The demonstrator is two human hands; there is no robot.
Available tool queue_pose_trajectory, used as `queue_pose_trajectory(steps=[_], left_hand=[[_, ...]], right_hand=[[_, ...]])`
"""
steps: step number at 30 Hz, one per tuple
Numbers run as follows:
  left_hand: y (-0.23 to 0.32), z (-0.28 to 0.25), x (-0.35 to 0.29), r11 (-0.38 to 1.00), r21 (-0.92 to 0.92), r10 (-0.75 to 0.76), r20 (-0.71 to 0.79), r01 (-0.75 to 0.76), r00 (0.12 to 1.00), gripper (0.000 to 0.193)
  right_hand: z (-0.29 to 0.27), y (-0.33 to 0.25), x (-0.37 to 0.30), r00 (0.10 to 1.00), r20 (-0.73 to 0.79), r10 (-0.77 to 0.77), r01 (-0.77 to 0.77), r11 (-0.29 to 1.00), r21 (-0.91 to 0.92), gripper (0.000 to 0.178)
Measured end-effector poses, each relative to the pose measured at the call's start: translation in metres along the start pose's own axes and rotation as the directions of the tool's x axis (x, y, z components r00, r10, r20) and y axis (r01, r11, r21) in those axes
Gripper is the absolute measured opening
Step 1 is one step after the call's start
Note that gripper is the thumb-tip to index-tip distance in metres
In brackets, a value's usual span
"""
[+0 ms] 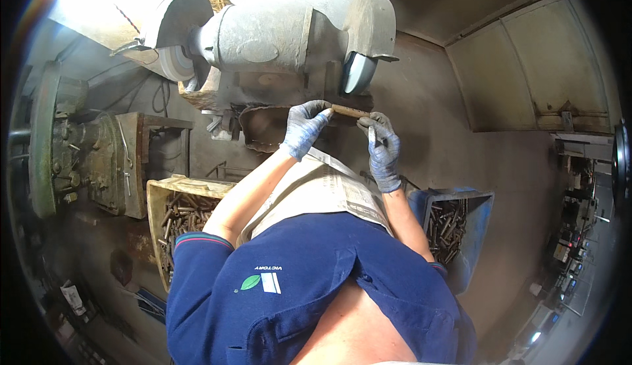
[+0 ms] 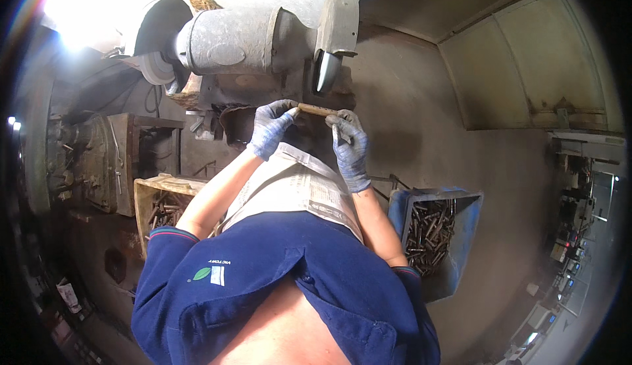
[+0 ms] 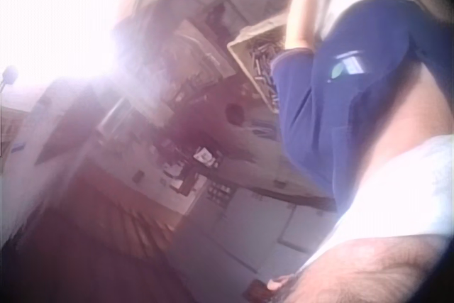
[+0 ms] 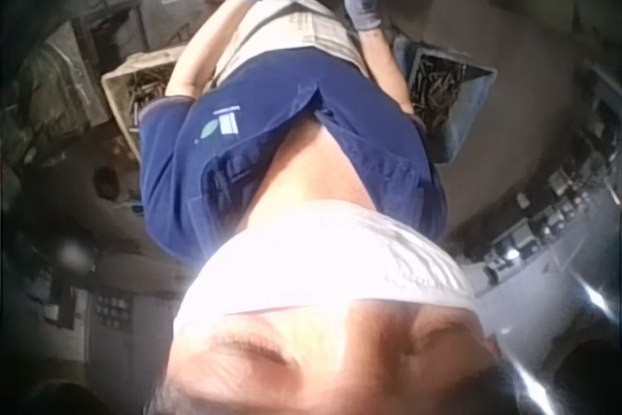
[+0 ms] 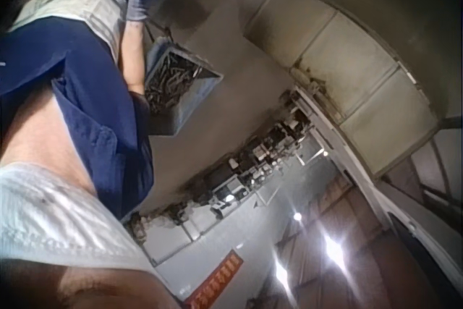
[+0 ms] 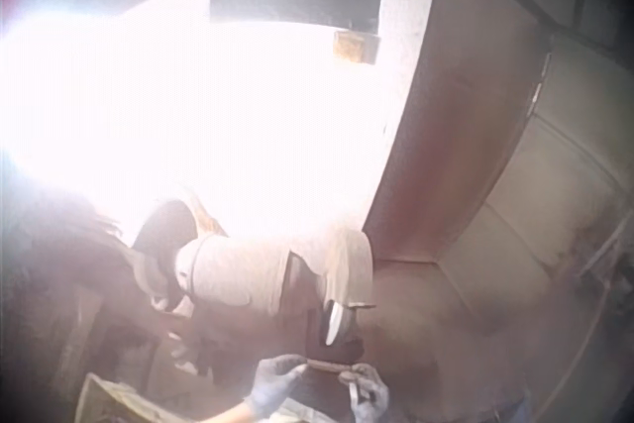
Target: The person picks up metal parts from a bin and grinds the ends using a bench grinder before placing them into another container.
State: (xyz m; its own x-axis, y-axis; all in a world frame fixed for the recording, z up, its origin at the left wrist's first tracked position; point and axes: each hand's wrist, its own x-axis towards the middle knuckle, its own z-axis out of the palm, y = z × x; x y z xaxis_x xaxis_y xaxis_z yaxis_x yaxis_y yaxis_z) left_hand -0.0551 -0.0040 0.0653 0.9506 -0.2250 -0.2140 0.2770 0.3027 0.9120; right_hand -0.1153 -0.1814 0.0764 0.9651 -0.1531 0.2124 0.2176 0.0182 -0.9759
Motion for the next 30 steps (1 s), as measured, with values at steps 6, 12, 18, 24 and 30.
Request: queue_pose_trajectory(steps=[6,12,18,24,30], left_hand=[[-0.017,0.011,0.020,0.995,-0.075,-0.073,-0.040,0.070,0.997,0.011],[-0.029,0.041,0.034,0.981,-0.163,-0.129,-0.118,0.109,0.985,0.010],[-0.032,0.047,0.042,0.992,-0.085,-0.105,-0.186,0.090,0.977,0.009],[-0.040,0.026,0.047,0.992,-0.087,-0.113,-0.233,0.095,0.966,0.009],[-0.030,0.007,0.045,0.985,-0.150,-0.120,-0.276,0.080,0.954,0.007]], right_hand=[[-0.010,0.023,0.015,0.999,-0.037,-0.035,0.034,0.998,-0.050,0.017],[-0.045,0.045,0.025,0.998,0.019,0.053,-0.049,0.988,-0.148,0.020],[-0.046,0.052,0.030,0.992,-0.017,0.127,-0.128,0.982,-0.141,0.019],[-0.027,0.068,0.033,0.991,-0.069,0.113,-0.120,0.988,-0.093,0.015],[-0.007,0.060,0.038,0.991,0.070,0.112,-0.102,0.986,-0.130,0.018]])
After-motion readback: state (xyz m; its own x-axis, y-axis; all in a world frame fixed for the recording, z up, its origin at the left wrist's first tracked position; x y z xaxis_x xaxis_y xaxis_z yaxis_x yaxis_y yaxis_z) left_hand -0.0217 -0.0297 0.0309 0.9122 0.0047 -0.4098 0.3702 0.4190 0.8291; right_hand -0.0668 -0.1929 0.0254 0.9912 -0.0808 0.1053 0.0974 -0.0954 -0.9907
